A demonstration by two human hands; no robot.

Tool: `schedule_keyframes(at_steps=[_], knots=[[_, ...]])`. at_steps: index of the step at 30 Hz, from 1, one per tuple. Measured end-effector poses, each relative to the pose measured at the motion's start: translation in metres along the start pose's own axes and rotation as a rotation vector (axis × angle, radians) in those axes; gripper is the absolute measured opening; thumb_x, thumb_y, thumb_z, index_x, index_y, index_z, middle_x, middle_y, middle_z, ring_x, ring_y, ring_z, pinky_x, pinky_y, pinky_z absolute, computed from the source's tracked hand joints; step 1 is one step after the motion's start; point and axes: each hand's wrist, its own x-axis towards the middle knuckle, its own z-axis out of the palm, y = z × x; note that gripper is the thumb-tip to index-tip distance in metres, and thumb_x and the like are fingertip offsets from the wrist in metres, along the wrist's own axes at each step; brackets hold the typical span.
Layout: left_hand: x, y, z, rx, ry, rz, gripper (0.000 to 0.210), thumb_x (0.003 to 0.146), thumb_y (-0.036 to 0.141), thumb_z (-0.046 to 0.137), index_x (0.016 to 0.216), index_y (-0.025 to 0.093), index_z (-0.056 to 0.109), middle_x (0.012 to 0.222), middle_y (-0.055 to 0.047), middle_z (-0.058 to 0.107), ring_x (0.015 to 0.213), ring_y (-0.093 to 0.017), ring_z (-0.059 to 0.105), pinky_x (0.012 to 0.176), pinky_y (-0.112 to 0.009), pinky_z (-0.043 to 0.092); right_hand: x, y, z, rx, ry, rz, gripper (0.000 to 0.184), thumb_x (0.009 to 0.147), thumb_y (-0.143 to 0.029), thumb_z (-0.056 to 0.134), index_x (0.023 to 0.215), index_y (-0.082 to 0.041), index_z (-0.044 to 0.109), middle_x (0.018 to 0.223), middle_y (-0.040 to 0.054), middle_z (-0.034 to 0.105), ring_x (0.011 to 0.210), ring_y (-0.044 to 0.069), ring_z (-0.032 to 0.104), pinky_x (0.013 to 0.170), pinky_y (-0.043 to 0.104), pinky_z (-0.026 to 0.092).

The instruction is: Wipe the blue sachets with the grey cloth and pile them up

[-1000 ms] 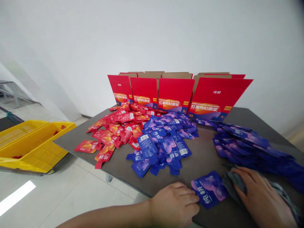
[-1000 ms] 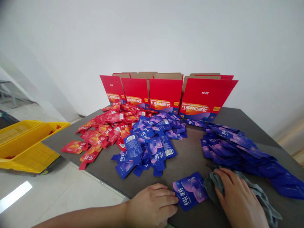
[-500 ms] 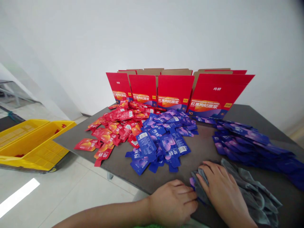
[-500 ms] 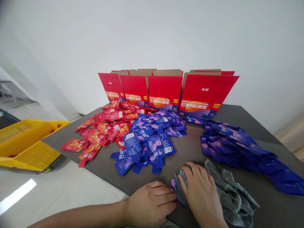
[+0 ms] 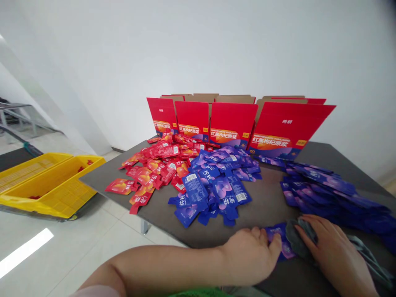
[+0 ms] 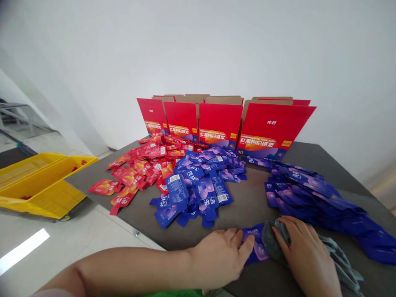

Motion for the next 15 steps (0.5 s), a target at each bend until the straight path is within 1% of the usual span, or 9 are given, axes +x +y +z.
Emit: schedule_keyframes(at_steps=[2, 4, 6, 8, 9, 10, 12, 14, 15], knots=[[0.006, -0.004, -0.003, 0.018, -0.022, 0.034, 0.045, 0.103, 0.020, 0.037, 0.144, 0.001, 0.039, 0.107, -0.015, 0.070, 0.089, -0.024, 0.068, 0.061, -0.033, 0.049, 0.000, 0.004, 0.001, 0.047, 0.014, 0.001, 0.051, 0.094, -0.063, 0.037, 0.109, -0.023, 0.064, 0.110, 0.0127, 0.068, 0.106, 0.032, 0.063, 0.097, 0.051, 0.049], [0.007, -0.010, -0.008, -0.033, -0.066, 0.046, 0.046, 0.101, 0.017, 0.038, 0.144, 0.002, 0.039, 0.098, -0.010, 0.071, 0.083, -0.023, 0.067, 0.060, -0.033, 0.049, 0.000, 0.007, 0.001, 0.105, 0.031, 0.025, 0.048, 0.094, -0.062, 0.038, 0.106, -0.024, 0.065, 0.108, 0.0125, 0.068, 0.106, 0.031, 0.063, 0.098, 0.052, 0.048], [0.006, -0.014, -0.013, -0.100, -0.102, 0.024, 0.052, 0.098, 0.027, 0.049, 0.143, 0.004, 0.041, 0.102, -0.010, 0.071, 0.088, -0.023, 0.067, 0.068, -0.035, 0.053, 0.001, 0.009, 0.000, 0.143, 0.046, 0.058, 0.046, 0.095, -0.061, 0.038, 0.105, -0.024, 0.065, 0.107, 0.0121, 0.068, 0.107, 0.030, 0.063, 0.099, 0.051, 0.048], [0.003, -0.015, -0.014, -0.120, -0.109, -0.008, 0.062, 0.092, 0.041, 0.058, 0.140, 0.004, 0.044, 0.113, -0.014, 0.068, 0.098, -0.026, 0.065, 0.078, -0.037, 0.055, 0.001, 0.008, 0.001, 0.154, 0.055, 0.088, 0.047, 0.095, -0.061, 0.039, 0.107, -0.024, 0.064, 0.109, 0.0123, 0.067, 0.108, 0.030, 0.063, 0.100, 0.050, 0.048], [0.002, -0.014, -0.014, -0.113, -0.107, -0.017, 0.065, 0.091, 0.044, 0.060, 0.139, 0.004, 0.044, 0.117, -0.015, 0.067, 0.101, -0.027, 0.064, 0.081, -0.038, 0.055, 0.002, 0.007, 0.002, 0.155, 0.058, 0.103, 0.048, 0.095, -0.062, 0.039, 0.108, -0.023, 0.064, 0.110, 0.0126, 0.067, 0.109, 0.029, 0.063, 0.100, 0.049, 0.048], [0.003, -0.012, -0.013, -0.093, -0.103, -0.020, 0.064, 0.092, 0.043, 0.059, 0.139, 0.003, 0.044, 0.118, -0.016, 0.066, 0.102, -0.027, 0.064, 0.081, -0.037, 0.055, 0.002, 0.006, 0.003, 0.157, 0.059, 0.118, 0.049, 0.095, -0.062, 0.040, 0.110, -0.022, 0.063, 0.112, 0.0128, 0.067, 0.110, 0.029, 0.062, 0.101, 0.049, 0.047], [0.006, -0.009, -0.010, -0.036, -0.097, -0.013, 0.052, 0.097, 0.029, 0.051, 0.140, 0.001, 0.043, 0.113, -0.017, 0.066, 0.098, -0.026, 0.065, 0.075, -0.035, 0.055, 0.002, 0.003, 0.004, 0.165, 0.051, 0.143, 0.050, 0.094, -0.064, 0.042, 0.111, -0.022, 0.062, 0.113, 0.0124, 0.067, 0.110, 0.029, 0.062, 0.102, 0.049, 0.047], [0.013, -0.011, -0.011, -0.033, -0.117, -0.017, 0.039, 0.098, 0.016, 0.043, 0.134, 0.002, 0.048, 0.102, -0.016, 0.068, 0.092, -0.025, 0.067, 0.070, -0.034, 0.055, 0.003, 0.001, 0.002, 0.176, 0.043, 0.161, 0.049, 0.094, -0.065, 0.044, 0.111, -0.022, 0.061, 0.114, 0.0118, 0.067, 0.110, 0.030, 0.061, 0.103, 0.050, 0.046], [0.016, -0.015, -0.013, -0.077, -0.141, -0.048, 0.035, 0.097, 0.014, 0.042, 0.130, 0.003, 0.051, 0.097, -0.015, 0.069, 0.090, -0.026, 0.068, 0.069, -0.035, 0.056, 0.003, 0.001, -0.001, 0.183, 0.047, 0.172, 0.048, 0.094, -0.065, 0.045, 0.111, -0.022, 0.060, 0.114, 0.0117, 0.067, 0.111, 0.030, 0.061, 0.103, 0.050, 0.046]])
